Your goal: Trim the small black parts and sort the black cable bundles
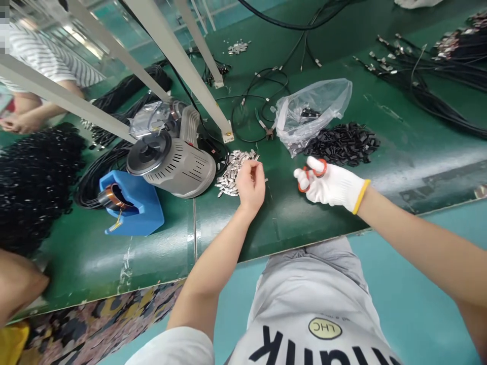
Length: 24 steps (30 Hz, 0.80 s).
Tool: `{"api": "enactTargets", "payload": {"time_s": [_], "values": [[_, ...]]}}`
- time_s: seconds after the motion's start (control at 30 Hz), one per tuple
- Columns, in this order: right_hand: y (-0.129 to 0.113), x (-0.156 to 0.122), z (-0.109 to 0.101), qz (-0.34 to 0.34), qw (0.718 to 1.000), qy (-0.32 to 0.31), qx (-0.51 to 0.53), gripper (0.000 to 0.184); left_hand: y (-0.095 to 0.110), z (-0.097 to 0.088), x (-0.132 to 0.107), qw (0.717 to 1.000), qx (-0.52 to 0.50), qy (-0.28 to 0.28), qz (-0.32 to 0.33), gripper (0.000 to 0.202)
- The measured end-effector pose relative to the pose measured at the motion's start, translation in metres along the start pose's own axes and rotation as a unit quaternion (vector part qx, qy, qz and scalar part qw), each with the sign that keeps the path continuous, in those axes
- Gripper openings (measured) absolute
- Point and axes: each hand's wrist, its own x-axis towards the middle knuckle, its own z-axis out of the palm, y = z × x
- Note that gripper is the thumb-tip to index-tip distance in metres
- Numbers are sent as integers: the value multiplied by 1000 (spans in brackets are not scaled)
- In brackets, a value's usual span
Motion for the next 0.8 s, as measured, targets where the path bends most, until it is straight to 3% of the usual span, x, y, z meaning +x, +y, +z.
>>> {"api": "enactTargets", "payload": {"time_s": [0.07, 0.13, 0.23, 0.33, 0.4, 0.47, 0.53, 0.67, 0.8], "values": [[-1, -16, -2, -49, 999, 20, -1, 26, 10, 1, -5, 988, 65, -118, 69, 22], [0, -31, 1, -64, 997, 39, -4, 35, 24, 4, -11, 950, 138, -240, 144, 22], [1, -39, 10, -100, 993, 50, -42, 38, 37, 10, -15, 904, 224, -318, 178, 23], [-1, -26, 12, -111, 990, 18, -88, 31, 33, 11, -11, 906, 290, -281, 129, 19], [-3, -12, 7, -74, 987, -12, -144, 27, 23, 8, -7, 915, 305, -247, 97, 17], [-7, -4, -1, -62, 976, -45, -206, 28, 16, 4, -3, 928, 285, -223, 87, 17], [-12, -3, -11, -95, 965, -77, -233, 31, 16, 0, 1, 946, 237, -198, 97, 17], [-25, -11, -29, -130, 943, -123, -279, 44, 45, 1, 21, 972, 123, -144, 143, 16], [-33, -11, -33, -124, 931, -119, -321, 46, 76, 34, 82, 969, 64, -151, 185, 23]]}}
